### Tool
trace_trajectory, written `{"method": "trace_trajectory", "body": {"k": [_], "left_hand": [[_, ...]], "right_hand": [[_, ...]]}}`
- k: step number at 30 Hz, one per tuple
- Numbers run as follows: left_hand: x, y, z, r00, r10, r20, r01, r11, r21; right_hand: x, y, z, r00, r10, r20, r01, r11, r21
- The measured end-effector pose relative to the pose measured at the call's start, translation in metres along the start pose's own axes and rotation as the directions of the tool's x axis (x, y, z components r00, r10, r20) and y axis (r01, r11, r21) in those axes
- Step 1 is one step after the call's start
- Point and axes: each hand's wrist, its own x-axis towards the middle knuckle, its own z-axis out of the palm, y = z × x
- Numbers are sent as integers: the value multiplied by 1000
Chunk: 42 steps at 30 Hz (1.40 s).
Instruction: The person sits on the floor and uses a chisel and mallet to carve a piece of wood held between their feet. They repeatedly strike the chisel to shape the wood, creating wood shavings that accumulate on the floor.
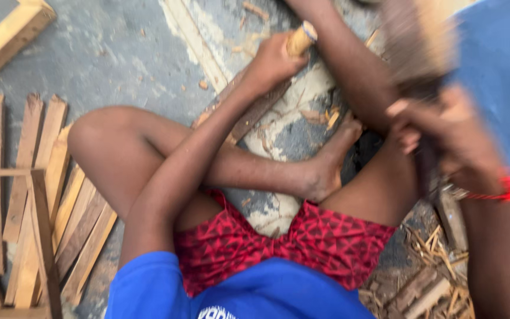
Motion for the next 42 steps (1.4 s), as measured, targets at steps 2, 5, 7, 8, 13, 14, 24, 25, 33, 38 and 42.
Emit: {"method": "trace_trajectory", "body": {"k": [2, 5, 7, 8, 13, 14, 24, 25, 33, 38, 42], "left_hand": [[-1, 1, -4, 997, -74, -16, 74, 997, 9], [12, 6, -15, 970, -242, -15, 242, 970, -9], [10, 1, -14, 967, -256, -11, 256, 967, 6], [11, -4, -12, 981, -192, -6, 192, 981, 38], [18, -21, -22, 987, -124, -107, 138, 980, 142], [15, -24, -25, 974, -202, -100, 211, 973, 91], [9, -1, -26, 929, -348, 127, 363, 923, -129], [1, 6, -31, 911, -393, 128, 407, 906, -119], [-4, 21, -75, 943, -326, -70, 308, 932, -192], [-9, 45, -68, 973, -226, -36, 210, 944, -254], [-11, 61, -83, 990, -128, -63, 97, 926, -364]], "right_hand": [[3, -7, -11, 986, -145, -82, 143, 989, -23], [35, -2, 5, 922, -303, -242, 336, 936, 107], [59, 21, 39, 959, -228, -167, 237, 971, 36], [57, 31, 47, 990, -129, 48, 129, 992, 14], [31, 5, 17, 962, 184, 200, -194, 981, 27], [23, -3, 8, 975, 177, 132, -175, 984, -26], [62, 2, 56, 990, -99, 103, 78, 979, 189], [61, 9, 56, 954, -34, 297, 13, 997, 72], [-48, 75, 20, 993, 68, 97, -86, 975, 204], [-96, 126, 0, 991, 95, -98, -85, 992, 98], [-102, 154, 4, 985, 102, -138, -97, 994, 40]]}}
